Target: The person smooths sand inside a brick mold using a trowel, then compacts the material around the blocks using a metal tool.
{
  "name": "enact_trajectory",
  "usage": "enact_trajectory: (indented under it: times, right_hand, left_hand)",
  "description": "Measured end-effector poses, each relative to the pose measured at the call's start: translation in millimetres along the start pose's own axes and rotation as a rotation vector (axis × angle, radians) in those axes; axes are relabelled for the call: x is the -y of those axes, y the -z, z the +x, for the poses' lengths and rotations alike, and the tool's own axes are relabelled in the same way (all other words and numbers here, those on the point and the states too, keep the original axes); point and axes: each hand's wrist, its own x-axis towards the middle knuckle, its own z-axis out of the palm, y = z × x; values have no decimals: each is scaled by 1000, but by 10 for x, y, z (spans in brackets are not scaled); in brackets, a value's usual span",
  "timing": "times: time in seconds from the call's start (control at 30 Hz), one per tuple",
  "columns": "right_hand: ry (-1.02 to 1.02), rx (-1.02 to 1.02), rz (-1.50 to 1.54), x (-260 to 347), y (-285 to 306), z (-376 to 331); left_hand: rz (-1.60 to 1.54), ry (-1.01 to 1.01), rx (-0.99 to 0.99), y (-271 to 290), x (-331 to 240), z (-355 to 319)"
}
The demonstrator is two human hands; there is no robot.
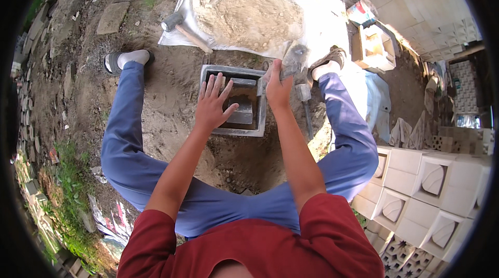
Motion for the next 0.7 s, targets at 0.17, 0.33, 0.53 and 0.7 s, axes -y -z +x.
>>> enact_trajectory:
  times: [0.17,0.33,0.53,0.7]
  right_hand:
    - [23,-17,77,-81,64,53]
    - [42,55,103,-72,6,69]
    - [-153,19,15,-509,151,180]
    - [-106,436,-54,-329,217,308]
  left_hand:
    - [44,11,39,-7,-49,34]
    - [57,21,37,16,-12,11]
    - [40,18,30,28,-69,48]
    - [29,19,25,41,-67,0]
